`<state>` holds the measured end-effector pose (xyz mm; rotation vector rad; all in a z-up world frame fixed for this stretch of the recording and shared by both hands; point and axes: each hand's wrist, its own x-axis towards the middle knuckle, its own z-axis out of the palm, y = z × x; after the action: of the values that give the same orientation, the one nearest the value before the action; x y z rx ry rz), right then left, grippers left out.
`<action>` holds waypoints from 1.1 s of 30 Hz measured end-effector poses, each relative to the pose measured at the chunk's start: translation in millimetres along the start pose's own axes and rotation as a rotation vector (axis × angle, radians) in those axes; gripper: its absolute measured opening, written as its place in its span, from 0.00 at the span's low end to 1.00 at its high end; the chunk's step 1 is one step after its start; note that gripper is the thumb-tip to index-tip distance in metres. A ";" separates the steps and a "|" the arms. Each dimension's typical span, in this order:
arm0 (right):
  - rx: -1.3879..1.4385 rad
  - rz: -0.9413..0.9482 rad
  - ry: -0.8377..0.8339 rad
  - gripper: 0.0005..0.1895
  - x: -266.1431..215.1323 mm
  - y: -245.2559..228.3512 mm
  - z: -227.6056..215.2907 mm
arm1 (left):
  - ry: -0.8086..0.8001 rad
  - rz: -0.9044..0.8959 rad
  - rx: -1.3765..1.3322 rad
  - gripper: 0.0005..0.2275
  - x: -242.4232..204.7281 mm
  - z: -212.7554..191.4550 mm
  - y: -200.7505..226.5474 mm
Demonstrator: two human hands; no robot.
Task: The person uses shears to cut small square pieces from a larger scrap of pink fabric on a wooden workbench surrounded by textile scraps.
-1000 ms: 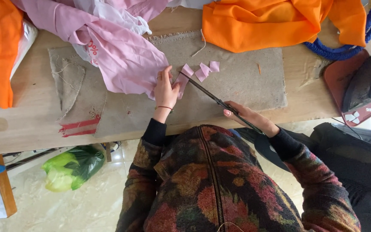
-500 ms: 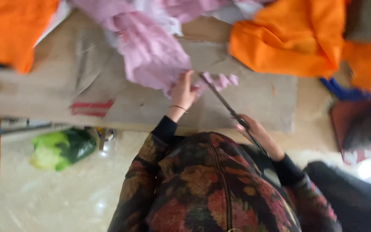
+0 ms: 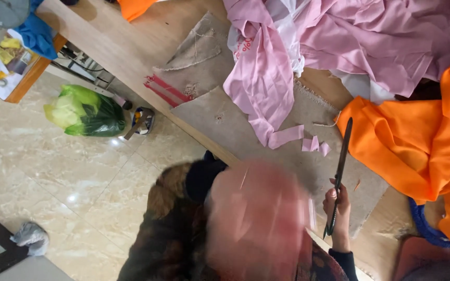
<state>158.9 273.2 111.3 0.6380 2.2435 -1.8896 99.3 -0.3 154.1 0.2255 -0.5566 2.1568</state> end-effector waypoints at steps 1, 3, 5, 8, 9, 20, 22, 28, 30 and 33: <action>0.000 -0.018 -0.030 0.30 0.3 1.2 0.3 | 0.009 0.026 0.062 0.34 -2.4 -0.1 -1.2; -0.001 -0.038 -0.061 0.28 -0.9 -1.0 2.5 | 0.027 0.075 0.189 0.32 -8.0 1.2 -5.1; -0.031 -0.009 -0.060 0.25 -3.2 -8.3 6.8 | 0.044 0.120 0.320 0.31 -12.7 9.6 -2.3; -0.048 0.019 -0.057 0.32 -9.1 -19.0 11.1 | 0.075 0.180 0.513 0.29 -6.8 14.4 2.5; -0.042 0.017 -0.047 0.32 -9.9 -16.2 10.8 | 0.084 0.191 0.580 0.28 -6.9 17.7 5.4; -0.106 0.004 0.007 0.28 -12.2 -10.4 6.6 | -0.012 0.254 1.254 0.20 90.9 34.8 66.7; -0.152 -0.007 0.022 0.26 -8.4 -8.0 4.4 | -0.034 0.301 1.381 0.18 104.0 44.6 68.7; -0.264 0.053 0.072 0.26 -20.3 1.8 3.0 | -0.025 0.381 1.691 0.14 96.4 62.6 50.2; -0.336 0.082 0.094 0.26 -25.1 1.1 4.0 | -0.018 0.420 1.786 0.13 95.7 64.7 42.7; -0.316 0.097 0.163 0.28 -25.3 -1.6 3.1 | -0.035 0.482 1.943 0.11 103.9 69.3 41.7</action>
<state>180.6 264.2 121.4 0.8543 2.4857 -1.4409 0.8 20.1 239.0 1.1848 1.7885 2.3433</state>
